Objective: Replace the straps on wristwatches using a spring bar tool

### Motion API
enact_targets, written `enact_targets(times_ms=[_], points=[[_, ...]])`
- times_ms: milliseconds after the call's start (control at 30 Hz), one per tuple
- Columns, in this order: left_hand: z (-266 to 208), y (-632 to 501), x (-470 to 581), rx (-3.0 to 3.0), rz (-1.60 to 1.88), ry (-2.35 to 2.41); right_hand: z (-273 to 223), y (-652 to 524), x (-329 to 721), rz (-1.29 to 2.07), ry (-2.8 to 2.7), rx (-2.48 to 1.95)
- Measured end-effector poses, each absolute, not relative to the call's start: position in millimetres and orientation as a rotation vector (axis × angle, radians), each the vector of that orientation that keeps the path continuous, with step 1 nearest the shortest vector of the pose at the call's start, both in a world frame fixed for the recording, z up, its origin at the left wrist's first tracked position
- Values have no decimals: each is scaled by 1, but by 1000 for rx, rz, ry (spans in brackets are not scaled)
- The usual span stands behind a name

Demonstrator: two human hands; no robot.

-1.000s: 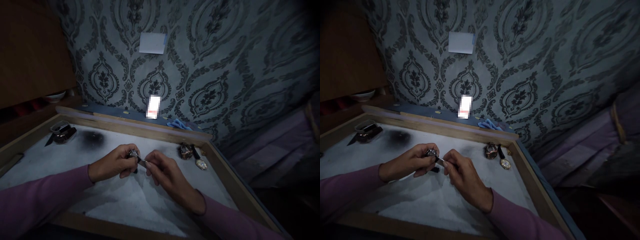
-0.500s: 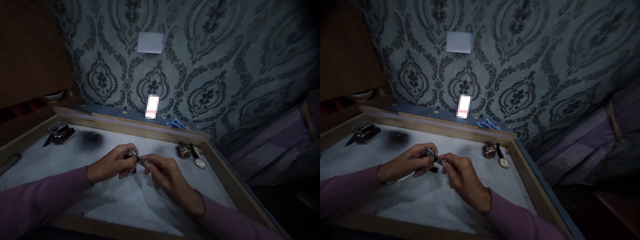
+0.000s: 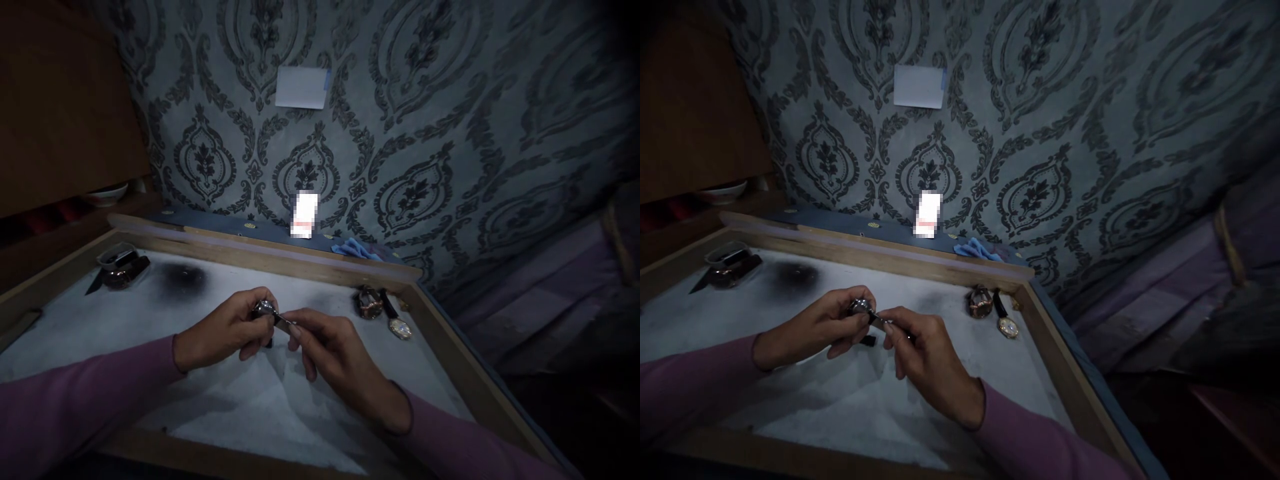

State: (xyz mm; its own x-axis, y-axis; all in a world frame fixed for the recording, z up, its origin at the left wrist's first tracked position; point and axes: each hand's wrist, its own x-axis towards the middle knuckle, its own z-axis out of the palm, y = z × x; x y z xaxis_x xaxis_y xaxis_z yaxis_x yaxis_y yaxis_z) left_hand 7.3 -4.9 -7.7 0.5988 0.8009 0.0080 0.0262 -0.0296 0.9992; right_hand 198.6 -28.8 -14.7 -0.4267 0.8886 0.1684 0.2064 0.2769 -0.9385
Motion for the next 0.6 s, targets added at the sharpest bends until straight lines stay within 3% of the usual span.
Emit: enact_targets(times_ms=[600], points=[[-17,-6,2,1765,708,709,-18,-28,200,1111,-1870,-983]])
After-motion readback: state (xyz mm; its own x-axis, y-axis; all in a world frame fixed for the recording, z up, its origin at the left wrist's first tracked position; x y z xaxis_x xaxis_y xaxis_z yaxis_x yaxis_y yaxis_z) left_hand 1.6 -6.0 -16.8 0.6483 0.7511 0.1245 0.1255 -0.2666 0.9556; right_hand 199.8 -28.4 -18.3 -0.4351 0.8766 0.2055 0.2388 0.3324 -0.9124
